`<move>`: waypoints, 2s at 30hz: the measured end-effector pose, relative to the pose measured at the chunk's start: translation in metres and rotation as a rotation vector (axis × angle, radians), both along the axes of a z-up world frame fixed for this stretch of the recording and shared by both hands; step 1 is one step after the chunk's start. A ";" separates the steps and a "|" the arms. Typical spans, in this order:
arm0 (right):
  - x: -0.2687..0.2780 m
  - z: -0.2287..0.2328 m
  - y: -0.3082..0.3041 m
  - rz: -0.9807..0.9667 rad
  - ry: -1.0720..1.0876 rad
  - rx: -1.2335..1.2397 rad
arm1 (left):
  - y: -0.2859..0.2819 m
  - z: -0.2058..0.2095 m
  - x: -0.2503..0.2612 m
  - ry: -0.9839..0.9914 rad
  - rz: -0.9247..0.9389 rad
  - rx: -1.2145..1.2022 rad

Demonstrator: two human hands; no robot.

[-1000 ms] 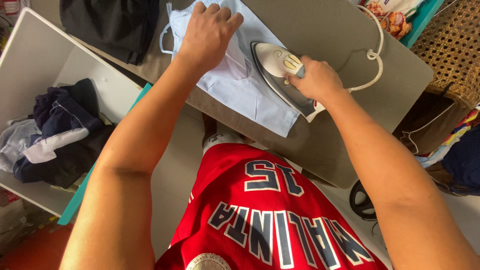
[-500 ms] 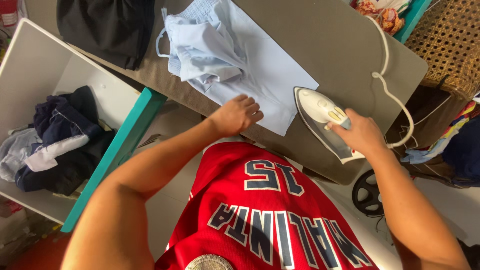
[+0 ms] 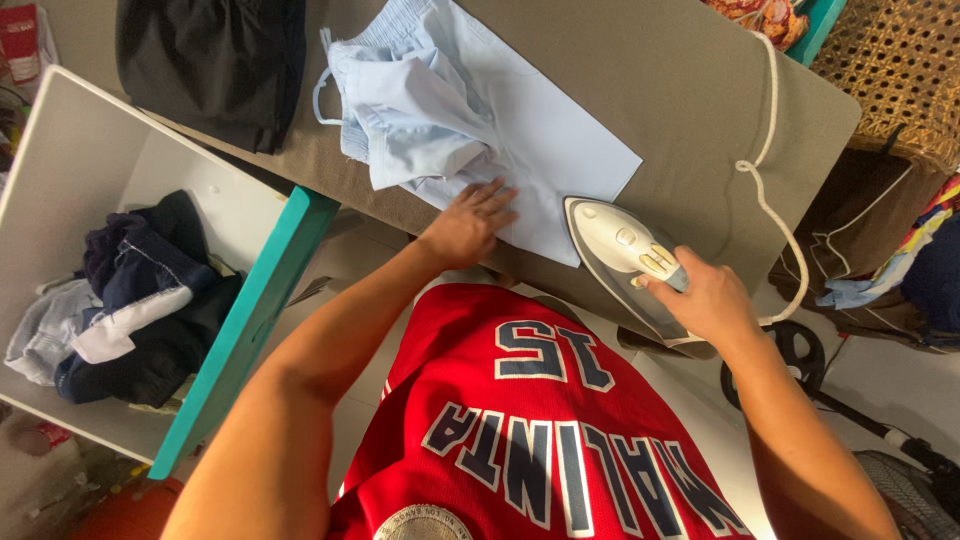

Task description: The person irons a pair of light blue shorts on a table. They repeatedly smooth the fabric with their hands, use a white iron to press the garment, and fold the shorts into a neat stack.

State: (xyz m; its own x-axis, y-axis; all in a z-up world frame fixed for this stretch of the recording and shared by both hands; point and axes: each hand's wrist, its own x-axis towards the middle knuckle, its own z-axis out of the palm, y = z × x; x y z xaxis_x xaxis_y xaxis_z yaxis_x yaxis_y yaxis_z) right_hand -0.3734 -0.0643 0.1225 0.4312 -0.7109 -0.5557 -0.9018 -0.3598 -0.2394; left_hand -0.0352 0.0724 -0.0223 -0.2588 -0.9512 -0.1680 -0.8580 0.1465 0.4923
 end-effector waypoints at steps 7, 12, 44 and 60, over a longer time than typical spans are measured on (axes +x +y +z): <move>0.044 -0.003 0.018 0.093 0.009 0.005 | 0.047 0.026 0.084 0.005 0.373 -0.261; 0.085 -0.010 0.028 0.112 -0.008 0.054 | -0.002 0.033 0.116 -0.202 0.178 -0.358; 0.217 0.010 0.048 0.007 0.137 0.221 | 0.034 -0.007 0.171 0.098 1.138 0.160; 0.159 -0.021 0.051 -0.038 0.002 -0.042 | 0.040 -0.019 0.195 0.422 1.091 0.280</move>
